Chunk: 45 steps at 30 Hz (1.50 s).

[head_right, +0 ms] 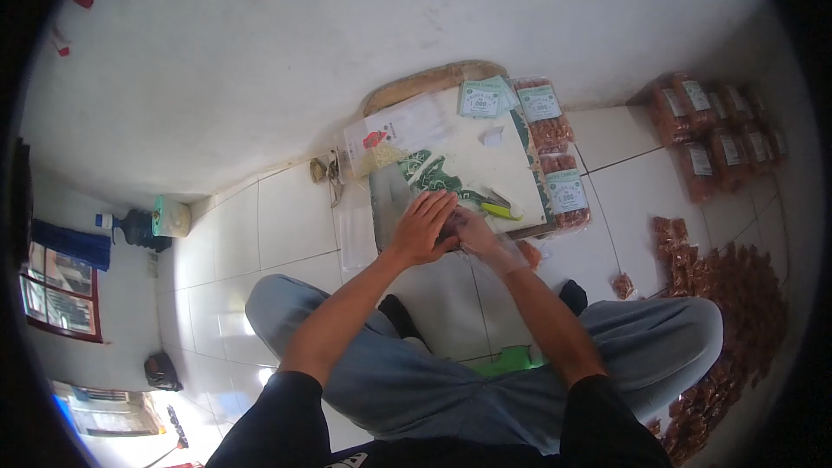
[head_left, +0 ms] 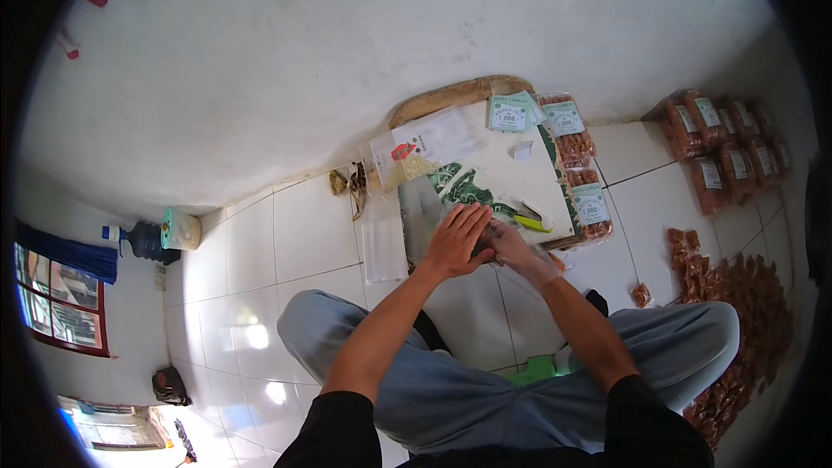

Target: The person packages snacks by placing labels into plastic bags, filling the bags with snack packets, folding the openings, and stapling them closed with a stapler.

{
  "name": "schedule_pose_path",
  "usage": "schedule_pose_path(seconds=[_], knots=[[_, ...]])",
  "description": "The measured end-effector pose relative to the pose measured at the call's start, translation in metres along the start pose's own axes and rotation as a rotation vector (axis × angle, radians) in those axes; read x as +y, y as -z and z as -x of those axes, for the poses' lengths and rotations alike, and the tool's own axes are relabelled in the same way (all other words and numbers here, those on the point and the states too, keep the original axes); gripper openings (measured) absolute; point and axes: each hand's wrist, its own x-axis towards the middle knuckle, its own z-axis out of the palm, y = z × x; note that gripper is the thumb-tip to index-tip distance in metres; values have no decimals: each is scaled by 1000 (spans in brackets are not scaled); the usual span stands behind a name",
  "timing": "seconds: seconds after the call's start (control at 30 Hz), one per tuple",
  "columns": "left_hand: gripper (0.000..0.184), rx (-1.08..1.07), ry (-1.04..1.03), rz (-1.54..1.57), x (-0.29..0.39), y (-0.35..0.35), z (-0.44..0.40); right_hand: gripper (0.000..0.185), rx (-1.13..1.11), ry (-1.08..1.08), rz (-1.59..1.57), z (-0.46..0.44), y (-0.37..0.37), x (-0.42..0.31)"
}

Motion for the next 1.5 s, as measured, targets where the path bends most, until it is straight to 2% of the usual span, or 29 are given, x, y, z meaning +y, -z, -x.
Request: schedule_pose_path(seconds=[0.03,0.1,0.17,0.2,0.23,0.27,0.3,0.33,0.37,0.43,0.53,0.63,0.67,0.73,0.8,0.93,1.0,1.1,1.13,1.2,1.23,1.3,1.33,1.4,1.43,1.5], knots=[[72,4,-8,11,0,1,1,42,0,-2,-2,2,0,-10],[72,14,-29,35,-3,2,1,48,-219,-210,-86,7,7,-36],[72,30,-52,60,-6,4,3,43,-173,-196,-36,17,0,-68],[70,120,29,81,-10,1,7,39,-126,-182,13,19,-1,-75],[67,208,110,103,-13,-2,10,39,-127,-184,14,15,0,-67],[67,205,114,105,-14,-8,13,33,-24,-184,165,10,0,-51],[60,342,380,46,-18,-16,17,30,78,-181,314,6,-1,-43],[54,478,646,-18,-22,-23,20,30,74,-182,312,7,-2,-49],[54,478,650,-23,-26,-29,24,29,60,-177,389,7,-2,-55],[44,376,964,344,-26,-32,27,31,39,-167,465,4,-7,-55],[42,404,898,289,-18,-35,25,29,128,-52,302,0,-11,-50],[41,397,856,318,-18,-39,25,25,112,-62,358,-9,-10,-34],[41,411,847,327,-20,-40,26,23,88,-40,496,-24,-5,-3],[40,398,828,369,-23,-38,28,22,60,-18,631,-25,-11,-13],[40,385,807,413,-26,-35,30,21,172,-261,156,-15,-18,-43],[40,364,770,449,-32,-38,35,23,172,-254,343,-14,-22,-47],[40,370,741,448,-35,-38,37,26,6,-242,425,-13,-17,-51],[42,340,777,452,-38,-31,34,29,-89,-244,367,-10,-8,-59],[43,401,735,369,-38,-28,33,29,-89,-249,370,-10,-7,-50],[46,476,675,249,-37,-21,30,34,61,79,390,-12,-8,-36],[46,478,678,250,-33,-17,31,34,59,79,392,-12,-8,-33],[49,445,492,123,-22,-9,37,23,53,-211,121,-8,-9,-30],[49,440,497,125,-16,-6,40,23,51,-217,121,-4,-9,-30],[55,279,307,135,-5,-3,47,15,-8,-197,-36,2,-7,-31],[55,282,311,134,-4,-6,49,15,-13,-197,-33,1,-5,-25],[60,229,290,54,0,-12,52,27,-82,353,290,2,-1,-6]])
